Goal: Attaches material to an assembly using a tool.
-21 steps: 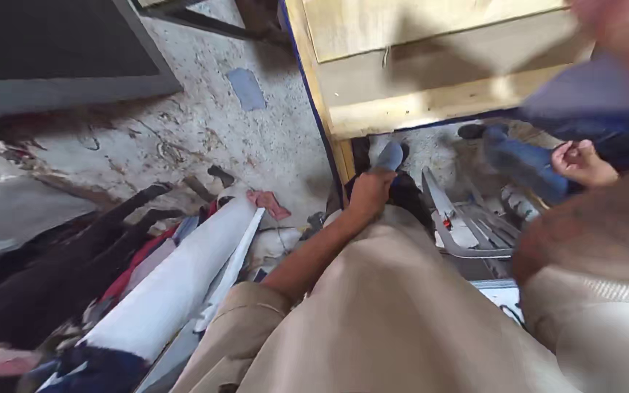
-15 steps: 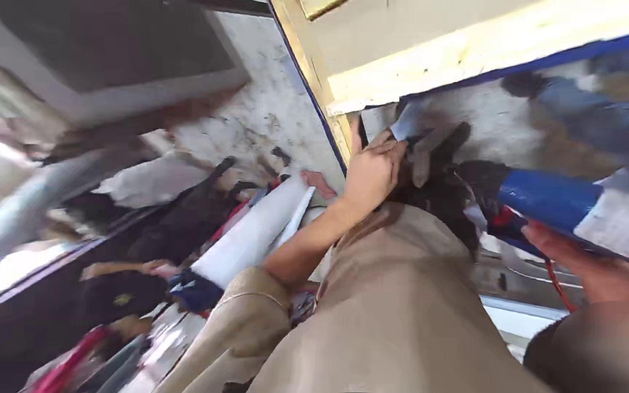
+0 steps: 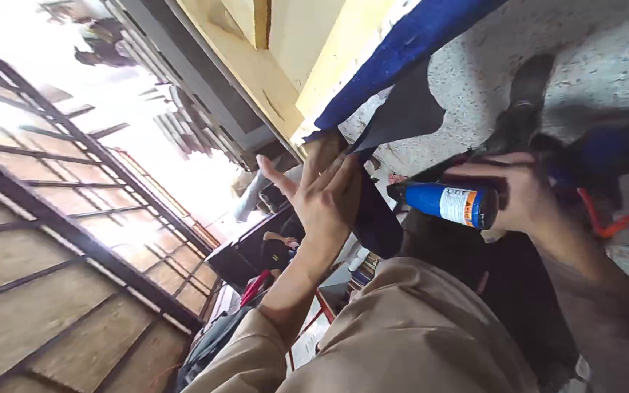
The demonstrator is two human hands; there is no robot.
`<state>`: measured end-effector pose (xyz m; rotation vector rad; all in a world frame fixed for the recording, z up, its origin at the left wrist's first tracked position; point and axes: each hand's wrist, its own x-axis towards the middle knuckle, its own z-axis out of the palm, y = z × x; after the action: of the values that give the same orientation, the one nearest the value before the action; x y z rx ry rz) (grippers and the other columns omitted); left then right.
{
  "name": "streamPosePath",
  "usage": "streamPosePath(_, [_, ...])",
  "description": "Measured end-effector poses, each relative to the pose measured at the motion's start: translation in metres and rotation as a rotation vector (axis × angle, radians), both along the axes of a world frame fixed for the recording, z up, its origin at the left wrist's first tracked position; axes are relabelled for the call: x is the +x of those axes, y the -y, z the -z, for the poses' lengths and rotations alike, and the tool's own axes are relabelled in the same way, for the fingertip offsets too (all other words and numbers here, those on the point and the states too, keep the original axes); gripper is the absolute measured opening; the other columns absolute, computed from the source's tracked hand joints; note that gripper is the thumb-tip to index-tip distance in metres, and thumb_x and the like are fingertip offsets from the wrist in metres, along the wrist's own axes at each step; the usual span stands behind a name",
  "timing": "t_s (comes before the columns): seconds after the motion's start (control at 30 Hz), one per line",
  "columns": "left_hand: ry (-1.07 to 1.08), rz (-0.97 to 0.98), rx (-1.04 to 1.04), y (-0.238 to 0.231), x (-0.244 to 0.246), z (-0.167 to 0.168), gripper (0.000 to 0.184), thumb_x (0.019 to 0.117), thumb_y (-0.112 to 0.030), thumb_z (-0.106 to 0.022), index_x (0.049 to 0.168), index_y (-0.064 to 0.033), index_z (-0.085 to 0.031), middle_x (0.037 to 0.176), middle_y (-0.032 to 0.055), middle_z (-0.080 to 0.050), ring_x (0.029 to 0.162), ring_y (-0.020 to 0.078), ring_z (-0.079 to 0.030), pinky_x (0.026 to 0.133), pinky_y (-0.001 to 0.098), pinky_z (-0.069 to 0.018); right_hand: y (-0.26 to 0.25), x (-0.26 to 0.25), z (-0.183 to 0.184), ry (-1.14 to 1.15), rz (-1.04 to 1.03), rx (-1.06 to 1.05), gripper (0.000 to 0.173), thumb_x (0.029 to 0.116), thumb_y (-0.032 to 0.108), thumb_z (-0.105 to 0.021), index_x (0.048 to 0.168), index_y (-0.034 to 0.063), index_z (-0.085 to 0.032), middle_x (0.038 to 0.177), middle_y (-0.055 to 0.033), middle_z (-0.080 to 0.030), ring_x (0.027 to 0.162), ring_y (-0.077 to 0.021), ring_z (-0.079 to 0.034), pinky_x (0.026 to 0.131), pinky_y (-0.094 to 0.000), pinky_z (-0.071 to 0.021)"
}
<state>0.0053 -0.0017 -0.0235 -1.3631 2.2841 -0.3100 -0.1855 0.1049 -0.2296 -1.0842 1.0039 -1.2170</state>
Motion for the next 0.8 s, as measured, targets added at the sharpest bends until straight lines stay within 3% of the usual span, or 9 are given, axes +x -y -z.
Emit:
streamPosePath(0.1, [0.045, -0.016, -0.003, 0.000, 0.002, 0.001, 0.021, 0.0966, -0.028, -0.069, 0.114, -0.0260, -0.081, 0.129, -0.0107, -0.071, 0.131, 0.0153, -0.060, 0.117, 0.0716, -0.0225, 0.039, 0.018, 0.017, 0.030, 0.022, -0.199, 0.040, 0.0800, 0.040, -0.067, 0.103, 0.0091, -0.078, 0.088, -0.0084, -0.075, 0.079, -0.0198, -0.071, 0.069, -0.0433, -0.0567])
streamPosePath(0.27, [-0.002, -0.014, 0.025, -0.001, 0.005, 0.004, 0.023, 0.0939, -0.024, -0.067, 0.112, -0.0203, -0.081, 0.128, -0.0051, -0.073, 0.133, 0.0233, -0.060, 0.116, 0.0779, -0.0146, 0.077, 0.026, 0.028, -0.001, 0.002, -0.333, 0.037, 0.0811, 0.037, -0.064, 0.101, 0.0099, -0.079, 0.084, -0.0077, -0.073, 0.076, -0.0221, -0.070, 0.066, -0.0446, -0.0541])
streamPosePath(0.47, [-0.162, -0.105, 0.126, -0.011, 0.010, 0.000, 0.035, 0.0960, -0.013, -0.051, 0.118, -0.0091, -0.078, 0.134, 0.0040, -0.069, 0.141, 0.0333, -0.050, 0.118, 0.0769, -0.0088, 0.099, 0.031, 0.024, 0.098, 0.004, -0.382, 0.034, 0.0826, 0.037, -0.062, 0.098, 0.0101, -0.078, 0.081, -0.0053, -0.072, 0.075, -0.0174, -0.068, 0.065, -0.0406, -0.0534])
streamPosePath(0.63, [-0.228, -0.171, 0.147, -0.021, 0.004, -0.004, 0.033, 0.0961, -0.006, -0.053, 0.118, -0.0065, -0.077, 0.132, 0.0073, -0.070, 0.141, 0.0341, -0.051, 0.119, 0.0760, -0.0106, 0.104, 0.026, 0.024, 0.040, -0.065, -0.415, 0.035, 0.0842, 0.041, -0.060, 0.097, 0.0140, -0.078, 0.076, -0.0047, -0.071, 0.071, -0.0193, -0.067, 0.063, -0.0440, -0.0496])
streamPosePath(0.73, [-0.214, -0.181, 0.159, -0.019, 0.001, -0.007, 0.030, 0.0959, -0.009, -0.057, 0.117, -0.0077, -0.078, 0.130, 0.0066, -0.072, 0.139, 0.0333, -0.053, 0.120, 0.0749, -0.0132, 0.102, 0.025, 0.025, 0.037, -0.095, -0.391, 0.034, 0.0844, 0.039, -0.061, 0.098, 0.0135, -0.078, 0.078, -0.0054, -0.071, 0.073, -0.0207, -0.068, 0.064, -0.0456, -0.0509])
streamPosePath(0.8, [-0.212, -0.148, 0.111, -0.015, 0.002, -0.005, 0.022, 0.0944, -0.014, -0.066, 0.110, -0.0097, -0.081, 0.122, 0.0054, -0.075, 0.132, 0.0311, -0.060, 0.119, 0.0736, -0.0186, 0.103, 0.027, 0.025, 0.040, -0.079, -0.403, 0.032, 0.0868, 0.039, -0.059, 0.095, 0.0135, -0.077, 0.074, -0.0050, -0.070, 0.069, -0.0201, -0.067, 0.060, -0.0443, -0.0488])
